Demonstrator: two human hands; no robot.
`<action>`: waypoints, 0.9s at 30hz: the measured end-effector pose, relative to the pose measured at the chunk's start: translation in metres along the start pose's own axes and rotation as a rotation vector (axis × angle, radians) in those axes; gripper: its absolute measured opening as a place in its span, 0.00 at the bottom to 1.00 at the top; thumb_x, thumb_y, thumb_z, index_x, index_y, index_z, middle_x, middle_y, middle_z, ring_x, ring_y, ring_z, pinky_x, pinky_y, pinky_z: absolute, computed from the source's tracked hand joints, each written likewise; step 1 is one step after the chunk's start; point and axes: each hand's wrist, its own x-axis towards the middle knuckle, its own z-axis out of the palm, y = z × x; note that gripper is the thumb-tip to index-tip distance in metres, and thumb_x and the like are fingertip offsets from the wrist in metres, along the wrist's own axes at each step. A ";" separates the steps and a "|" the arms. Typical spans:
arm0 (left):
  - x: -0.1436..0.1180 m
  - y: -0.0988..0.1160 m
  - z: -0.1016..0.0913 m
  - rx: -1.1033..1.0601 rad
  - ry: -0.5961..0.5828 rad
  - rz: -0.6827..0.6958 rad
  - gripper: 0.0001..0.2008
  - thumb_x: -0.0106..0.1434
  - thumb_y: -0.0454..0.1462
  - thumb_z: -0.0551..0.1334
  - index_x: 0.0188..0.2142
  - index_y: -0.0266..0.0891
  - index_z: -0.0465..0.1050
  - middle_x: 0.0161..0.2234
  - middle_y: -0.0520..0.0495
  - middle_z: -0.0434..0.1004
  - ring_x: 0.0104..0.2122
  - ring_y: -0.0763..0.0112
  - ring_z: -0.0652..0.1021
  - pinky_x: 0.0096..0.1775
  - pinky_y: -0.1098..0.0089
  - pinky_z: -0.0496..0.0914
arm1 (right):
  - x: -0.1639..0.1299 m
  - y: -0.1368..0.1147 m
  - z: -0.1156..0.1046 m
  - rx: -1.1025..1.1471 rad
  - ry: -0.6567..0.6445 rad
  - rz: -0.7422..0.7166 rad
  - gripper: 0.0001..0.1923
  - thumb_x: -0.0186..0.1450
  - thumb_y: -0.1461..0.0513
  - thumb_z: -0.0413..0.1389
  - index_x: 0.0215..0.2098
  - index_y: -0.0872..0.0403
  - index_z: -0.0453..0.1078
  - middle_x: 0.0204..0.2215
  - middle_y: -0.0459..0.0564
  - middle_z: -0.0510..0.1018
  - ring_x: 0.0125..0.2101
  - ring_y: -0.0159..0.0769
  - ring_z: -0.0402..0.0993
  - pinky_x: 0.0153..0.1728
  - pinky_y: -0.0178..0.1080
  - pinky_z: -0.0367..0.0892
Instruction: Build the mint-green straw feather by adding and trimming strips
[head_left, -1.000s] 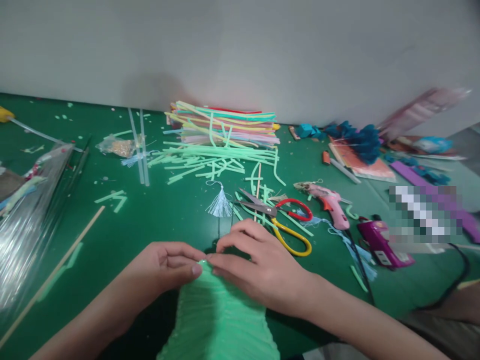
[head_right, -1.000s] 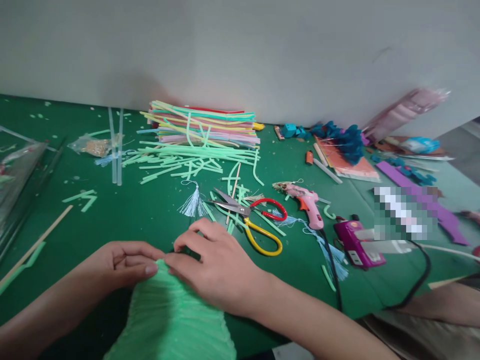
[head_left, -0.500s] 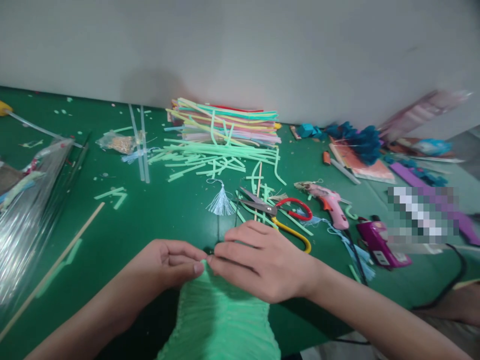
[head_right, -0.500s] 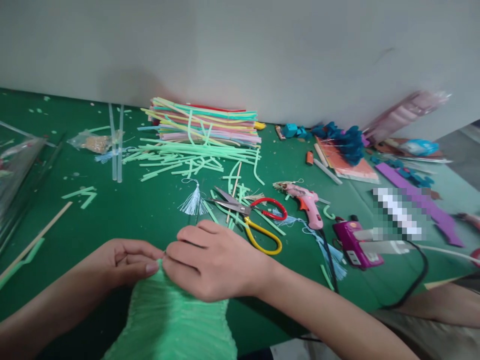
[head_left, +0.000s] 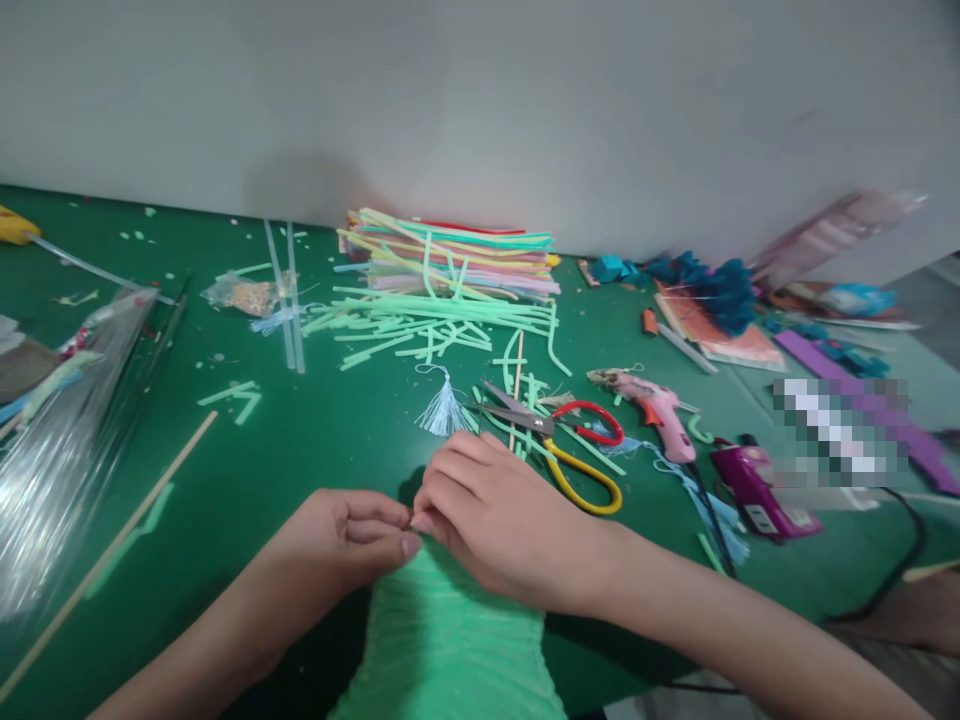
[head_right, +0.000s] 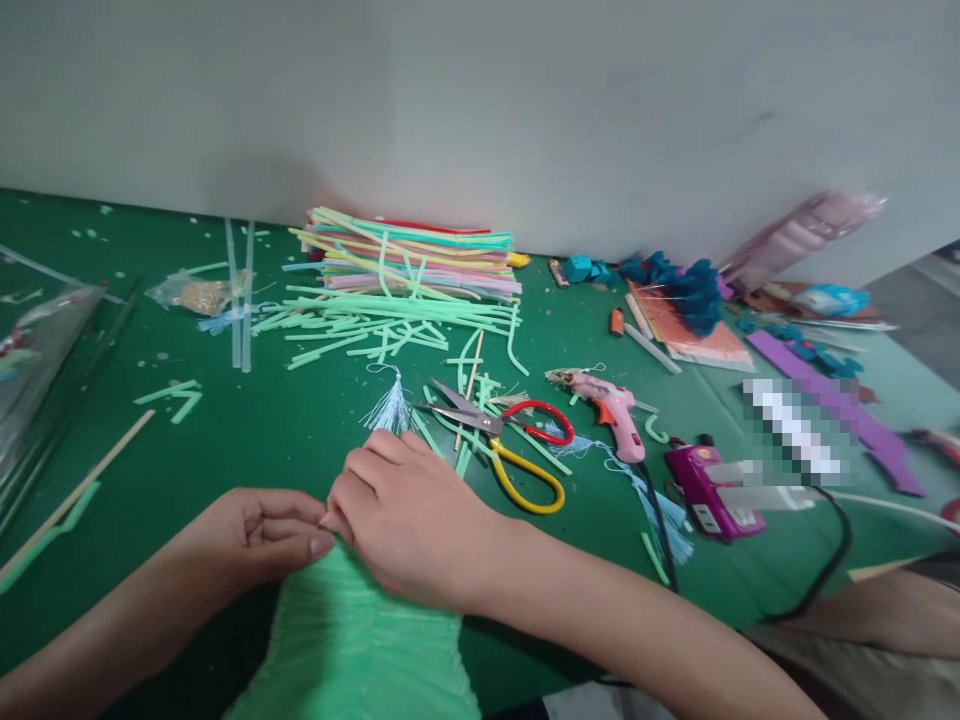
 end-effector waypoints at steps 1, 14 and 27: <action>0.001 0.000 -0.001 0.015 0.002 -0.001 0.14 0.51 0.45 0.70 0.33 0.39 0.79 0.27 0.51 0.81 0.28 0.69 0.75 0.30 0.73 0.62 | 0.001 0.000 0.000 0.009 0.004 0.010 0.16 0.72 0.60 0.46 0.35 0.59 0.73 0.31 0.53 0.74 0.36 0.39 0.65 0.38 0.42 0.63; -0.001 -0.005 -0.002 0.400 0.091 0.265 0.12 0.57 0.47 0.65 0.31 0.41 0.78 0.27 0.50 0.80 0.28 0.69 0.78 0.31 0.74 0.68 | -0.042 -0.005 0.002 0.528 0.429 0.687 0.08 0.64 0.59 0.58 0.40 0.53 0.69 0.35 0.47 0.75 0.35 0.33 0.71 0.35 0.36 0.66; -0.001 0.003 0.004 0.068 0.131 0.127 0.10 0.55 0.44 0.66 0.26 0.40 0.78 0.25 0.53 0.79 0.27 0.72 0.74 0.30 0.76 0.65 | -0.043 -0.002 0.008 0.969 -0.058 0.635 0.12 0.57 0.59 0.65 0.39 0.51 0.75 0.32 0.41 0.74 0.32 0.29 0.70 0.33 0.31 0.63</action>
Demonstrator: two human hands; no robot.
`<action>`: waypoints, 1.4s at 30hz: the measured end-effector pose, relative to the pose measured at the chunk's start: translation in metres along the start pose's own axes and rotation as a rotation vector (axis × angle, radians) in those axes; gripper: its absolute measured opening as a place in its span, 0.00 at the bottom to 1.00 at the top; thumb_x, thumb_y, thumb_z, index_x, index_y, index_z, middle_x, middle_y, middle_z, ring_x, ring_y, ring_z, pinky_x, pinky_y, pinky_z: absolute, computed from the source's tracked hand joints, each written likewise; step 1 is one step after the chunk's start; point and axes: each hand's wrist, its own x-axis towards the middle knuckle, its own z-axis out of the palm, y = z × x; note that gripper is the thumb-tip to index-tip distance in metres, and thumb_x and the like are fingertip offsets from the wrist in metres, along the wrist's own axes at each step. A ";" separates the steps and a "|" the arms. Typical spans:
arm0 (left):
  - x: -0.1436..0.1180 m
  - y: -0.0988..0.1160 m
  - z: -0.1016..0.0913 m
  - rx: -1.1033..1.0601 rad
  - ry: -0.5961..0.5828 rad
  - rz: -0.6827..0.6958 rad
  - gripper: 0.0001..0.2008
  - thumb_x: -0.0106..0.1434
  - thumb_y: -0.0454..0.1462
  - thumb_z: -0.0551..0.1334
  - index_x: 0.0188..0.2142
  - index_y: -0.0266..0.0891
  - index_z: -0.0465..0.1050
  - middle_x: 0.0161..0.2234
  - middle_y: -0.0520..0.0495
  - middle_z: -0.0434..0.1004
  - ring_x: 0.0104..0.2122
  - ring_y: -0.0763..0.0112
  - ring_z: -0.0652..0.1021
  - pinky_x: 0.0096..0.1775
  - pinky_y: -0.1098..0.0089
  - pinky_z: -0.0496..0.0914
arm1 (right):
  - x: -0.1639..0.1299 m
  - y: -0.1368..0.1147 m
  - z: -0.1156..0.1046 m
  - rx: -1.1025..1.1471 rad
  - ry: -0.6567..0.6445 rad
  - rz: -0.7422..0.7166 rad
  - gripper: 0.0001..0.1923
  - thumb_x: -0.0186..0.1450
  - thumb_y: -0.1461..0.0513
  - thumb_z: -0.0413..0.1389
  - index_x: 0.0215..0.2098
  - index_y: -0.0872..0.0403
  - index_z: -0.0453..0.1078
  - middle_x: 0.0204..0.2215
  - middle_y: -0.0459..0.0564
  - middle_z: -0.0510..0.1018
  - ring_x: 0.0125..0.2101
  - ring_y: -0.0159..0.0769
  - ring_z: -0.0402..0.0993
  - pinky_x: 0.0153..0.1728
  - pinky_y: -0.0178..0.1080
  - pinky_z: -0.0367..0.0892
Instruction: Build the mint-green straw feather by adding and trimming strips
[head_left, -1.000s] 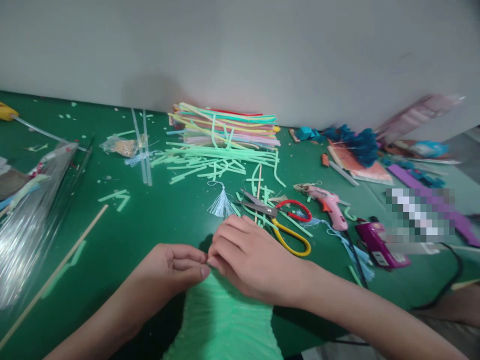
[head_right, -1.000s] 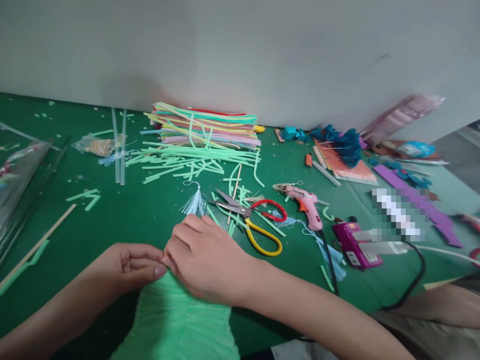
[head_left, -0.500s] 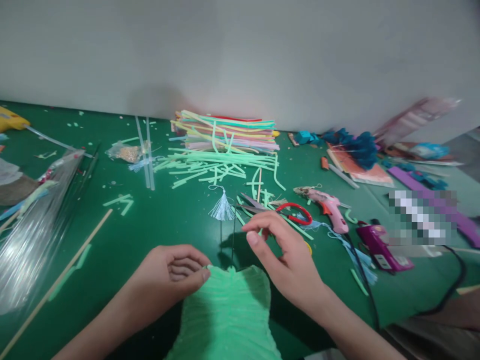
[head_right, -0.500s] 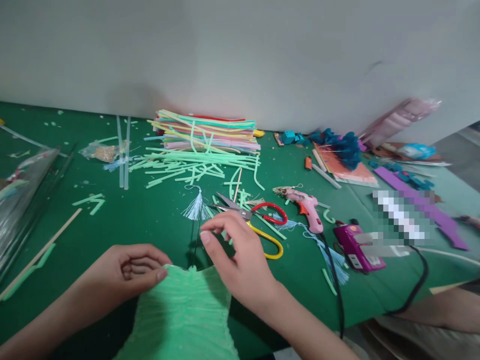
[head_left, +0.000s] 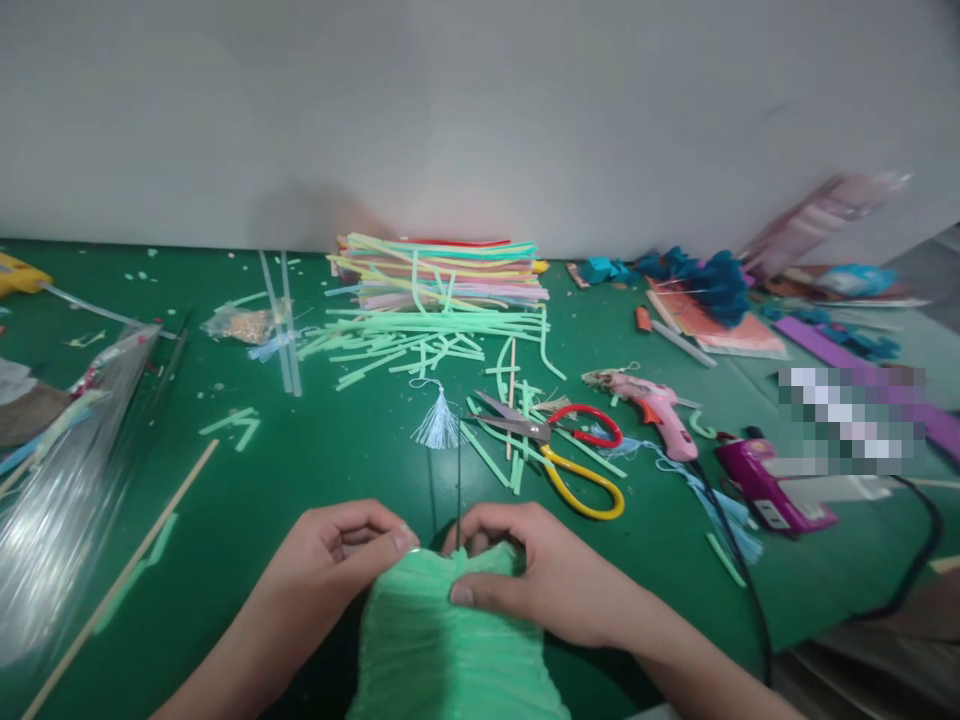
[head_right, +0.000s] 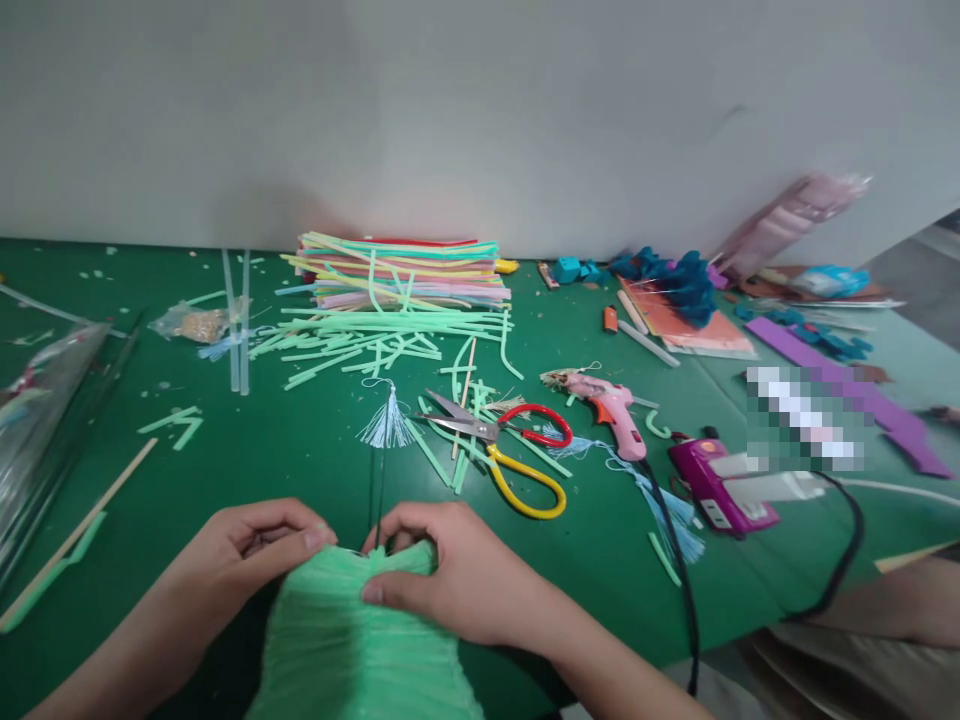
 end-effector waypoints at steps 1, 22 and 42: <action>0.000 0.000 0.001 -0.024 0.009 -0.010 0.10 0.55 0.44 0.67 0.26 0.40 0.78 0.25 0.53 0.79 0.28 0.72 0.74 0.30 0.76 0.64 | 0.000 0.001 -0.001 0.002 0.005 0.001 0.12 0.57 0.58 0.64 0.39 0.52 0.75 0.31 0.42 0.74 0.32 0.29 0.69 0.33 0.31 0.63; 0.006 0.000 -0.015 0.018 -0.294 -0.054 0.17 0.63 0.49 0.60 0.29 0.39 0.77 0.25 0.54 0.71 0.26 0.74 0.68 0.30 0.74 0.59 | 0.013 0.005 0.005 0.385 -0.094 -0.038 0.12 0.54 0.58 0.67 0.33 0.57 0.77 0.25 0.44 0.76 0.27 0.27 0.68 0.32 0.30 0.65; 0.010 -0.001 -0.007 0.209 -0.187 0.045 0.14 0.58 0.48 0.63 0.34 0.40 0.76 0.26 0.52 0.74 0.27 0.69 0.72 0.30 0.73 0.62 | 0.013 0.011 0.018 -0.049 0.198 -0.216 0.08 0.58 0.62 0.59 0.37 0.55 0.74 0.29 0.45 0.77 0.29 0.30 0.71 0.33 0.32 0.68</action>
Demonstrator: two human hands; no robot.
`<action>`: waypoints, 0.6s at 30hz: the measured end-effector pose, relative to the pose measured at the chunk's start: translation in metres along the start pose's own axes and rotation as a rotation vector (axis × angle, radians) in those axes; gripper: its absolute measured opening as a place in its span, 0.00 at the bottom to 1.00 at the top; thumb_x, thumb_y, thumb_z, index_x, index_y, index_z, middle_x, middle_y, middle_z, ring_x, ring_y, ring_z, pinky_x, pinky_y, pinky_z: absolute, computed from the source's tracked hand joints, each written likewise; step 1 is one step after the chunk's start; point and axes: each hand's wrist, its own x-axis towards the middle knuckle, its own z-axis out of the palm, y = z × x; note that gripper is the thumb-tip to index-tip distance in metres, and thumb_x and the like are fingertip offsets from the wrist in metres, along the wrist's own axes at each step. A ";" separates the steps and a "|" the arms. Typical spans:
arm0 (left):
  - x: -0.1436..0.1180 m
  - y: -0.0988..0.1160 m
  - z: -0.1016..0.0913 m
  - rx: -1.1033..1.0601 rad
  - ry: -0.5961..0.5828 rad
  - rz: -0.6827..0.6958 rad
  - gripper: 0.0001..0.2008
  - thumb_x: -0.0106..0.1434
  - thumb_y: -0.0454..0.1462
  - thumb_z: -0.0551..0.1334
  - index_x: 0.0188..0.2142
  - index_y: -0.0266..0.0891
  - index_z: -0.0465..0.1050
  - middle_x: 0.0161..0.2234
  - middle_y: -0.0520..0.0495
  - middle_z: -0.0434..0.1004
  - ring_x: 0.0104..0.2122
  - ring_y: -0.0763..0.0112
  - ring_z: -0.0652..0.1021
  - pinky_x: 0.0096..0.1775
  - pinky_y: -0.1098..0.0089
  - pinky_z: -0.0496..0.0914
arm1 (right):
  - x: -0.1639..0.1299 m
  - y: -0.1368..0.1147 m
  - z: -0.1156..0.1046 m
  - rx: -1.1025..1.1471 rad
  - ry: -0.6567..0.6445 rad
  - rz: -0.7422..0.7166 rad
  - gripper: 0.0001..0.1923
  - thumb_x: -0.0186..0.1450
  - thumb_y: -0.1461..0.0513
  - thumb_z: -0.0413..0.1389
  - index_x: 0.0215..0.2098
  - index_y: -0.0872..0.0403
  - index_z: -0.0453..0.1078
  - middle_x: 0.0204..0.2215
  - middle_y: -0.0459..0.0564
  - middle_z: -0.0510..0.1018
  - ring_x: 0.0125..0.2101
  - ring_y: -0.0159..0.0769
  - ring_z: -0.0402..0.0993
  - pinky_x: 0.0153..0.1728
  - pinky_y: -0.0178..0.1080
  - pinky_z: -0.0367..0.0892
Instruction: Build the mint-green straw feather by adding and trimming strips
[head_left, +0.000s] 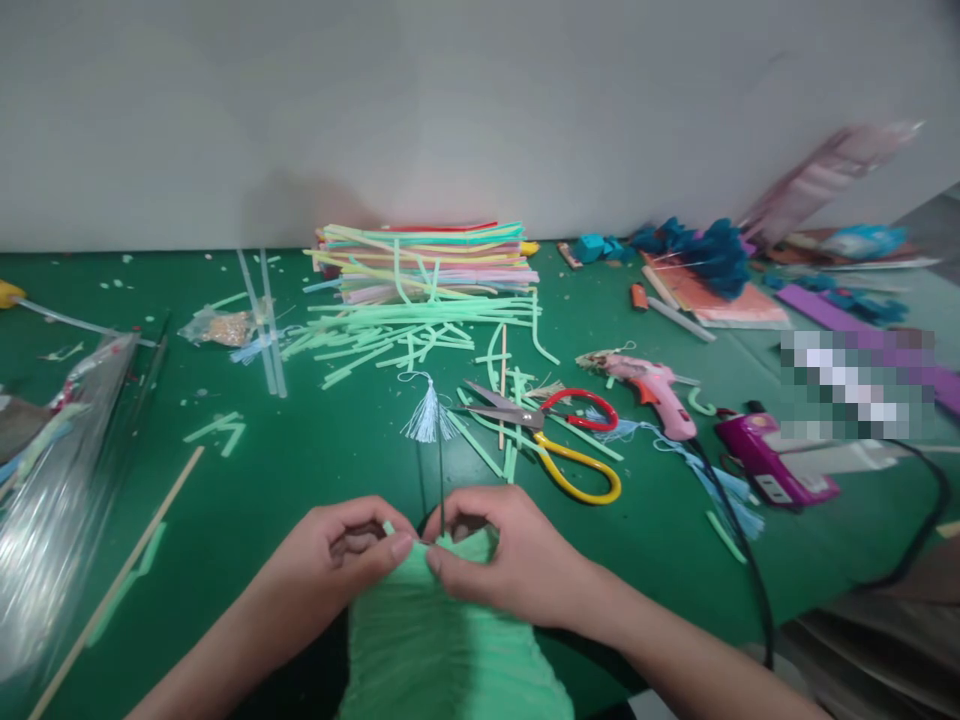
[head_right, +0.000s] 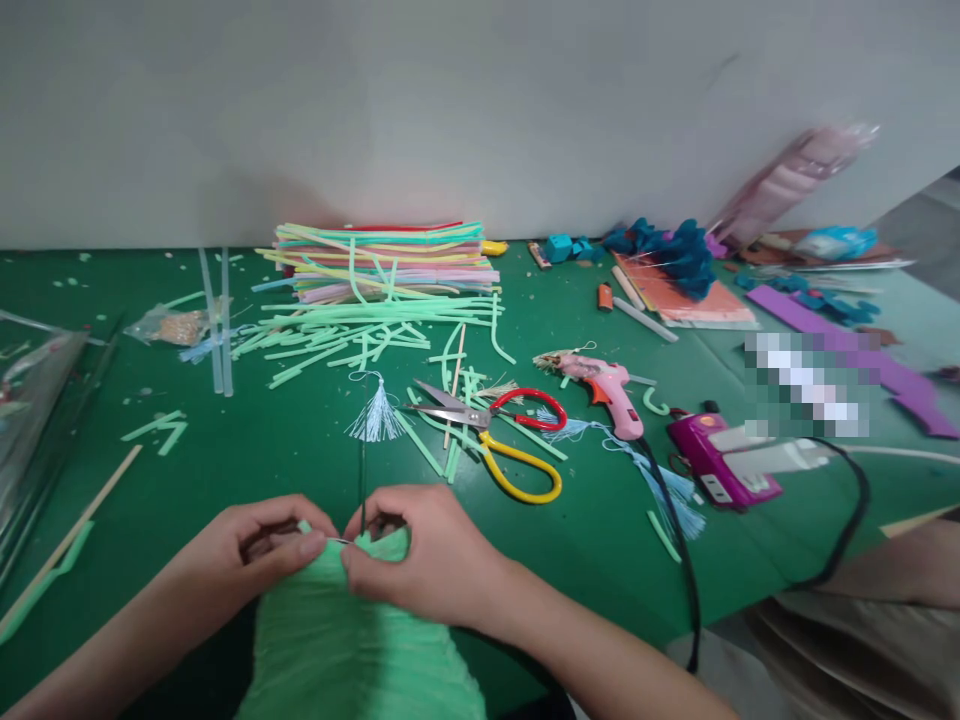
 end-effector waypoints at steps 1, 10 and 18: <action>0.001 0.000 0.002 0.017 0.028 -0.017 0.14 0.58 0.48 0.64 0.31 0.39 0.76 0.23 0.53 0.72 0.25 0.71 0.70 0.28 0.74 0.60 | -0.002 0.001 0.002 -0.038 0.056 -0.016 0.13 0.58 0.61 0.60 0.42 0.55 0.72 0.33 0.46 0.77 0.30 0.30 0.71 0.34 0.33 0.69; 0.004 0.004 0.009 0.046 0.104 -0.026 0.11 0.55 0.44 0.63 0.26 0.38 0.74 0.22 0.53 0.72 0.25 0.70 0.71 0.29 0.73 0.62 | -0.013 -0.006 0.009 -0.559 0.259 -0.441 0.05 0.63 0.66 0.54 0.36 0.55 0.72 0.46 0.55 0.71 0.48 0.44 0.66 0.47 0.48 0.67; 0.001 0.000 0.008 0.036 0.067 -0.007 0.11 0.59 0.43 0.61 0.26 0.39 0.74 0.23 0.52 0.74 0.26 0.71 0.72 0.29 0.73 0.62 | -0.010 -0.013 0.017 -0.673 0.288 -0.426 0.05 0.63 0.68 0.54 0.31 0.59 0.71 0.43 0.57 0.74 0.49 0.47 0.66 0.47 0.48 0.69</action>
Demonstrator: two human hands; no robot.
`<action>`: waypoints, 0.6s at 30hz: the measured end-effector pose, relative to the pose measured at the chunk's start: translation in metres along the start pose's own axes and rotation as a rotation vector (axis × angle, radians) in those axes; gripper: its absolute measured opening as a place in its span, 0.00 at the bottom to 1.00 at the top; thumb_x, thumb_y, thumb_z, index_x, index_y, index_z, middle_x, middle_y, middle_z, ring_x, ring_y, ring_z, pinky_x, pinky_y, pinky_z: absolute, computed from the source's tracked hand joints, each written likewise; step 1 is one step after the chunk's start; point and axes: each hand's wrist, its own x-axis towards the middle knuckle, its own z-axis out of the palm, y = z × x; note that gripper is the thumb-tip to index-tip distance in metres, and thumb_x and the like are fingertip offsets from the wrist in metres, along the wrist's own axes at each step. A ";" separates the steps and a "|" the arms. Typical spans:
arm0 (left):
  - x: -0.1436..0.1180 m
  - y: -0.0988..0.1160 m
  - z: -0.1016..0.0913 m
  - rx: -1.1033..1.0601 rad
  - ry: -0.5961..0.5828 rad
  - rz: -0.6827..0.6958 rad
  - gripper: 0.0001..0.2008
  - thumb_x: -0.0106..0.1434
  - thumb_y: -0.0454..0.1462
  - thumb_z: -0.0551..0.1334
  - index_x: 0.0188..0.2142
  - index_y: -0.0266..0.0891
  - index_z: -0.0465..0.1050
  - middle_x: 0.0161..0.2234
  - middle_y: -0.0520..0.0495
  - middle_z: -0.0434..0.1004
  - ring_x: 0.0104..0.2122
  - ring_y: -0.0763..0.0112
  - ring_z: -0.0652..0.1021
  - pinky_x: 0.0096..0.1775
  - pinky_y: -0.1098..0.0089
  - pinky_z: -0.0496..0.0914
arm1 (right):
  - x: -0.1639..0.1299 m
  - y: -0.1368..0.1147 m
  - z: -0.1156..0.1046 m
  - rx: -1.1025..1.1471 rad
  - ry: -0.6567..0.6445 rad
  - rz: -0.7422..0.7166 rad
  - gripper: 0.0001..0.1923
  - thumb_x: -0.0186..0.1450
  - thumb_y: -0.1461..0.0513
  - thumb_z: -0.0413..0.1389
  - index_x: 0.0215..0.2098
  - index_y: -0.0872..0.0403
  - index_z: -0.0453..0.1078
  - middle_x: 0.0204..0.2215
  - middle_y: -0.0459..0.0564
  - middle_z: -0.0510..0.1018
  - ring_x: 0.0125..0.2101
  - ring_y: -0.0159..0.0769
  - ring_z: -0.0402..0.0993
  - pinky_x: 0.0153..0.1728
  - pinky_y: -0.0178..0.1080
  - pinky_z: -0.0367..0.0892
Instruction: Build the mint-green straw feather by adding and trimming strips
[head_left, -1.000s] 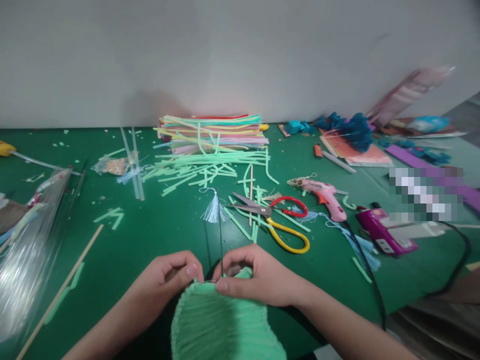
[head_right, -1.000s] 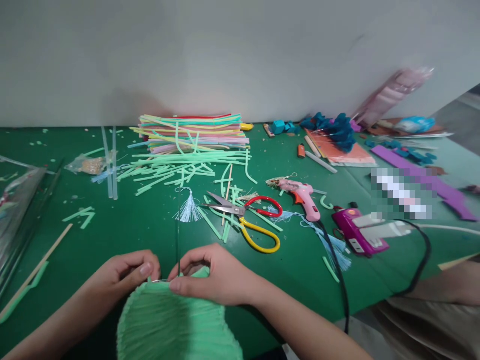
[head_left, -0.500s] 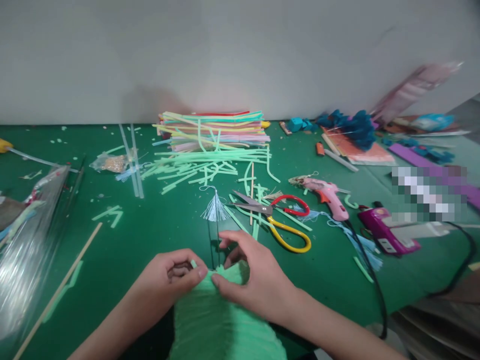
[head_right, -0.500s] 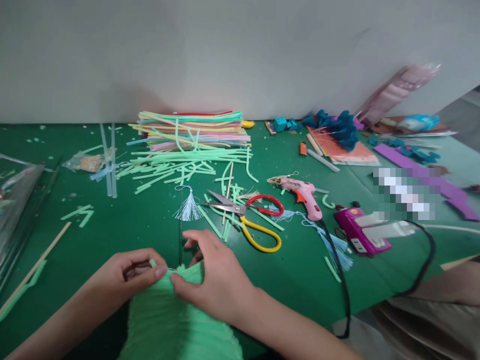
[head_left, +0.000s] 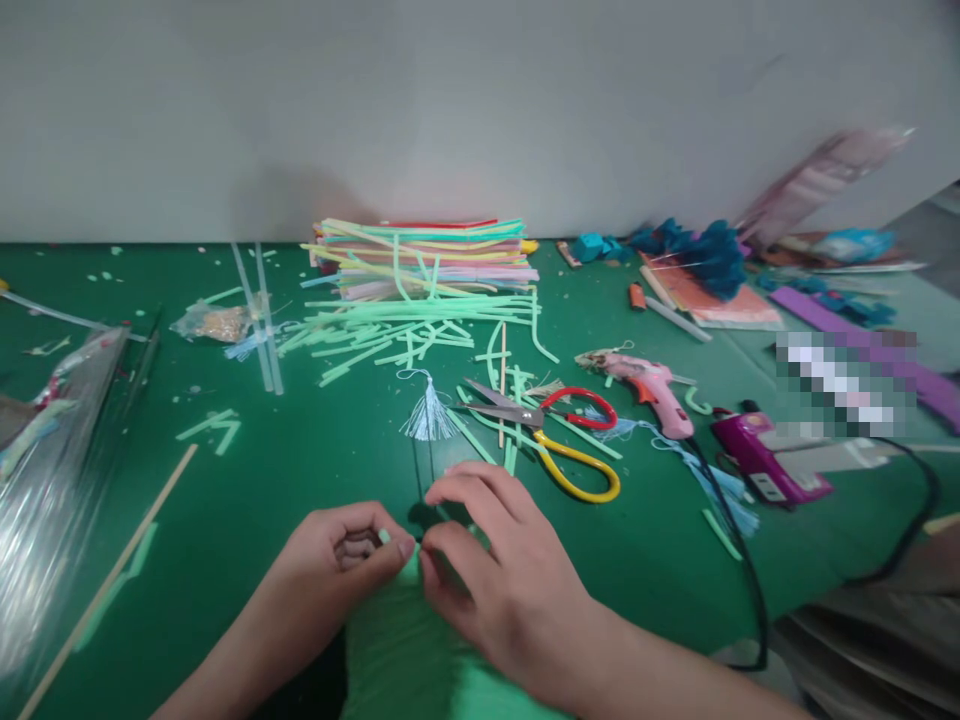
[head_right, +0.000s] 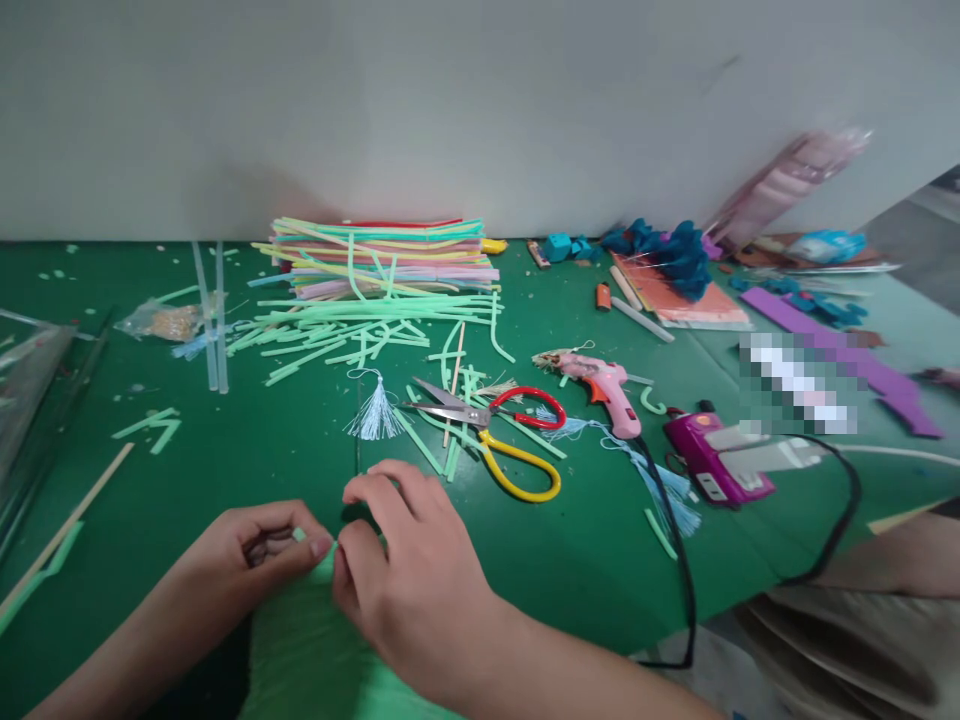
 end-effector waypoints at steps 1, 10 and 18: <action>0.000 0.000 0.000 -0.003 -0.004 0.006 0.11 0.59 0.43 0.61 0.26 0.39 0.74 0.23 0.52 0.74 0.26 0.71 0.72 0.29 0.73 0.62 | 0.000 -0.001 0.000 -0.011 0.005 -0.003 0.05 0.63 0.68 0.54 0.31 0.59 0.71 0.43 0.57 0.74 0.49 0.48 0.66 0.47 0.48 0.69; 0.000 -0.002 -0.001 0.005 -0.021 0.038 0.10 0.59 0.42 0.62 0.27 0.39 0.75 0.25 0.51 0.76 0.28 0.69 0.74 0.31 0.73 0.65 | -0.002 -0.001 0.000 0.017 0.001 0.022 0.05 0.64 0.68 0.54 0.31 0.59 0.71 0.44 0.56 0.74 0.51 0.49 0.65 0.47 0.50 0.69; -0.002 -0.003 -0.004 0.018 -0.036 0.029 0.12 0.60 0.44 0.63 0.28 0.38 0.74 0.23 0.54 0.72 0.24 0.75 0.70 0.27 0.76 0.61 | -0.005 0.001 -0.002 0.220 0.023 0.100 0.03 0.63 0.66 0.56 0.35 0.55 0.71 0.45 0.53 0.70 0.49 0.42 0.64 0.51 0.45 0.65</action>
